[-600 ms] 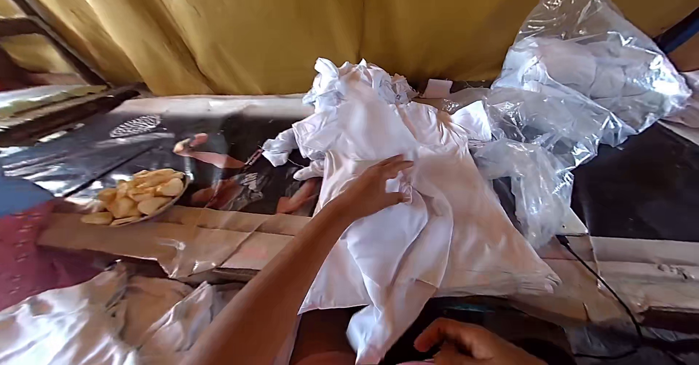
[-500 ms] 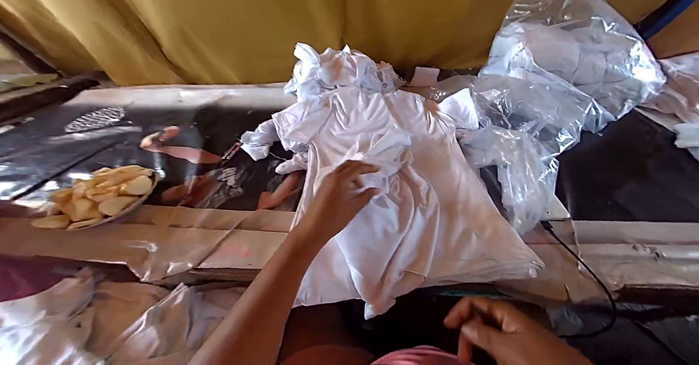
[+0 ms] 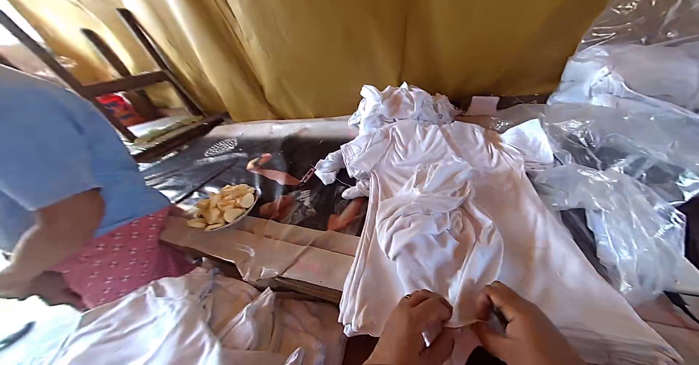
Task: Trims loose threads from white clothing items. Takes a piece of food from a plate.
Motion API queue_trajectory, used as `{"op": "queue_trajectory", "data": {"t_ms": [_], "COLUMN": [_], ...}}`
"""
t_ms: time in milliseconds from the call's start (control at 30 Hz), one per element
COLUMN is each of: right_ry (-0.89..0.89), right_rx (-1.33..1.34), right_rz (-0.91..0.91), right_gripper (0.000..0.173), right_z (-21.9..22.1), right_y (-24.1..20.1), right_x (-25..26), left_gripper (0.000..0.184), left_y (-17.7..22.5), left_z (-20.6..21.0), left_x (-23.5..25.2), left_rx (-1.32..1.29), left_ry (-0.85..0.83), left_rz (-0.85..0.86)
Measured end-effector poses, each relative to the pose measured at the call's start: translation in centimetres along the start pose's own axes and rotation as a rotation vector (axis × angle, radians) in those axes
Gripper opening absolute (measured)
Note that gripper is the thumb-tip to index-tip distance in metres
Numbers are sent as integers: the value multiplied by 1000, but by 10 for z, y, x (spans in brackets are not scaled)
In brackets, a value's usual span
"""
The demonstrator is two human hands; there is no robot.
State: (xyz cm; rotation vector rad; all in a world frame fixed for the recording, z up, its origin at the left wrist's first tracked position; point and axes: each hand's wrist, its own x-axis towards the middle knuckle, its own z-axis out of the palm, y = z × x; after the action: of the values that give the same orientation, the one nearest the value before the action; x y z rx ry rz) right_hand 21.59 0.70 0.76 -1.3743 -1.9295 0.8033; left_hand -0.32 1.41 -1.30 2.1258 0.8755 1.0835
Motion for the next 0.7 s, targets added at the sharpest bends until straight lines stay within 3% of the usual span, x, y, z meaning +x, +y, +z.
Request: {"op": "queue_trajectory", "data": {"t_ms": [67, 167, 267, 367, 433, 533, 633, 700], "right_ry": [53, 36, 101, 201, 206, 133, 110, 105], "right_rx": [308, 626, 518, 249, 103, -99, -273, -312], "right_rz": [-21, -80, -169, -242, -241, -207, -202, -214], "right_gripper": [14, 25, 20, 10, 18, 22, 29, 31], "right_z": [-14, -33, -38, -23, -7, 23, 45, 48], "right_y": [-4, -21, -29, -11, 5, 22, 30, 36], "right_x": [0, 2, 15, 43, 64, 90, 106, 110], "left_gripper": [13, 15, 15, 16, 18, 26, 31, 39], "left_y": [11, 33, 34, 10, -13, -64, -125, -161], "left_z": [-9, -17, -21, -42, -74, -146, -229, -273], "left_x": [5, 15, 22, 14, 12, 11, -6, -25], "left_rx": [-314, -516, -455, -356, -366, -478, -524, -519], "left_ry": [35, -15, -49, 68, 311, 886, 1354, 1511], "left_rz": [-5, 5, -21, -188, -457, -784, -899, -917]}}
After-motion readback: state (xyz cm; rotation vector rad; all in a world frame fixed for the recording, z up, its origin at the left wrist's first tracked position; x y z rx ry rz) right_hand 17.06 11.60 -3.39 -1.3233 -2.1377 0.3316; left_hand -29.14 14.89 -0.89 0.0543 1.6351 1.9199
